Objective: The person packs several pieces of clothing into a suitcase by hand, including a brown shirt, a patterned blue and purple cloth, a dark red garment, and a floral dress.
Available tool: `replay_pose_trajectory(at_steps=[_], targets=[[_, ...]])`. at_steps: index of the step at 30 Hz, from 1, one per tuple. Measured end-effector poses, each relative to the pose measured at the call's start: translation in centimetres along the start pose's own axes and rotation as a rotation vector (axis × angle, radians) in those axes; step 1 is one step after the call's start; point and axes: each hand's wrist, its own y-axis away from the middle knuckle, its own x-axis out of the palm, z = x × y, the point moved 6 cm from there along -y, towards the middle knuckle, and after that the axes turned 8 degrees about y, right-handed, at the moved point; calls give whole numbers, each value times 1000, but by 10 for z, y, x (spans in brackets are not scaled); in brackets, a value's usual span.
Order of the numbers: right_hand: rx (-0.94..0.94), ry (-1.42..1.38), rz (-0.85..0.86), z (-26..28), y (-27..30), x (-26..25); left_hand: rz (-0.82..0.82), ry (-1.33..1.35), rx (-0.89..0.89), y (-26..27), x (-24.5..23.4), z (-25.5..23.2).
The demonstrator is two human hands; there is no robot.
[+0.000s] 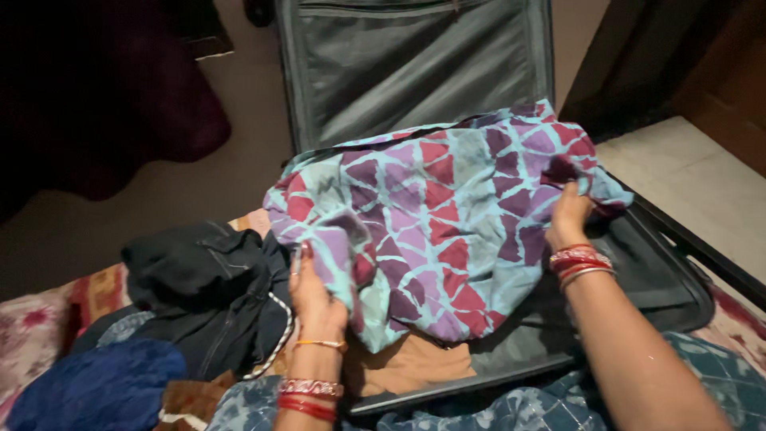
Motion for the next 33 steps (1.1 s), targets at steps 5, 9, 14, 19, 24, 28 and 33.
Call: replay_pose_trajectory(at_steps=[5, 9, 14, 19, 24, 28, 33], targets=[[-477, 497, 262, 74, 56, 60, 26, -292, 34, -31, -1, 35], [-1014, 189, 773, 132, 243, 117, 90, -299, 24, -14, 23, 51], [-1147, 285, 1143, 167, 351, 101, 187, -64, 43, 1, 52, 38], [-817, 344, 1196, 137, 358, 108, 87, -170, -10, 5, 42, 38], [-621, 51, 1299, 114, 357, 126, 133, -245, -95, 6, 39, 65], [-567, 125, 1558, 143, 360, 105, 218, -173, -53, -21, 33, 60], [-457, 344, 1422, 171, 341, 93, 39, -58, 16, -20, 41, 50]])
